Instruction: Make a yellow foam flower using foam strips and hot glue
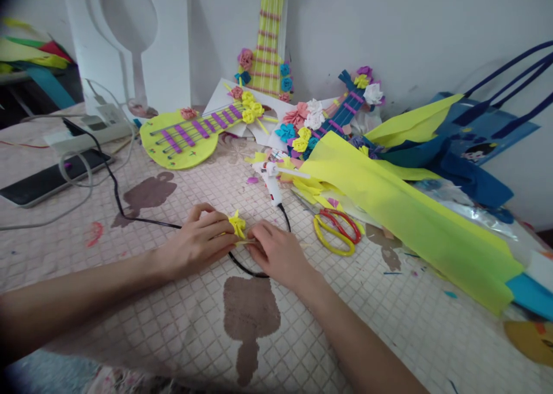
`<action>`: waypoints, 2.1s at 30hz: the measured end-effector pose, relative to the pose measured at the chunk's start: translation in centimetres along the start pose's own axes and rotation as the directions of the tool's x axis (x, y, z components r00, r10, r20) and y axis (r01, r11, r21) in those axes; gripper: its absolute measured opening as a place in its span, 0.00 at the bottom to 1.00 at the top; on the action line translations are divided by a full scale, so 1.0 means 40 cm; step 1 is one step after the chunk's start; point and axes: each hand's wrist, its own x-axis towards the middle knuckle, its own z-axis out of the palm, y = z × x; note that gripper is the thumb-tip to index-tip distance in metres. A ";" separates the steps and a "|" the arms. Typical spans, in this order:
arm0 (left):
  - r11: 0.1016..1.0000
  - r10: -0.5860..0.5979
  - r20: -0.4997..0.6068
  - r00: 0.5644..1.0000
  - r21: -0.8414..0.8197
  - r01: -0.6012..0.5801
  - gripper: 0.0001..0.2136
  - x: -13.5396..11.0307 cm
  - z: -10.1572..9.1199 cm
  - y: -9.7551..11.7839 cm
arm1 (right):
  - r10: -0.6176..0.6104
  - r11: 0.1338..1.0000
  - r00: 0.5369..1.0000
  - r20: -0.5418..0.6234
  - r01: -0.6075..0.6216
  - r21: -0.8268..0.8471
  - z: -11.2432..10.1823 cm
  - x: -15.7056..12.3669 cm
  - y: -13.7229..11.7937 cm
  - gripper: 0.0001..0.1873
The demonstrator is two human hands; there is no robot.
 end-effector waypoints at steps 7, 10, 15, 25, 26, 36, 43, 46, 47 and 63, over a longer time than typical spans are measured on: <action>0.995 -0.084 -0.069 0.994 -0.051 0.080 0.06 -0.003 0.006 -0.001 | -0.018 0.998 0.996 -0.090 0.023 0.052 0.016 0.009 -0.015 0.05; 0.991 -0.120 -0.063 0.991 -0.064 0.116 0.05 -0.002 0.005 0.001 | -0.022 0.998 0.995 -0.101 0.028 0.054 0.026 0.016 -0.024 0.05; 0.986 -0.150 -0.058 0.987 -0.079 0.145 0.04 -0.002 0.002 0.005 | -0.020 1.000 0.996 -0.090 0.019 -0.010 0.039 0.023 -0.031 0.03; 0.986 -0.157 -0.046 0.987 -0.070 0.153 0.02 -0.003 -0.005 -0.003 | -0.036 0.997 0.998 -0.056 0.032 -0.069 0.035 0.025 -0.031 0.04; 0.986 -0.156 -0.046 0.987 -0.071 0.152 0.03 -0.004 -0.006 -0.004 | -0.037 0.997 0.998 -0.053 0.033 -0.073 0.034 0.025 -0.031 0.04; 0.984 -0.159 -0.028 0.987 -0.082 0.156 0.03 -0.007 -0.008 -0.008 | -0.070 0.995 0.994 -0.083 0.064 -0.071 0.037 0.026 -0.025 0.06; 0.981 -0.169 -0.021 0.985 -0.097 0.166 0.03 -0.005 -0.011 -0.007 | -0.092 0.990 0.991 -0.093 0.081 -0.120 0.042 0.029 -0.025 0.08; 0.983 -0.162 -0.032 0.986 -0.093 0.158 0.03 -0.005 -0.012 -0.007 | -0.106 0.987 0.990 -0.094 0.093 -0.129 0.042 0.031 -0.025 0.10; 0.984 -0.160 -0.032 0.987 -0.089 0.157 0.03 -0.005 -0.012 -0.008 | -0.110 0.987 0.990 -0.093 0.097 -0.131 0.041 0.032 -0.026 0.10; 0.985 -0.168 -0.036 0.985 -0.041 0.167 0.05 -0.004 -0.019 -0.005 | -0.086 0.993 0.994 -0.063 0.081 -0.087 0.031 0.030 -0.030 0.11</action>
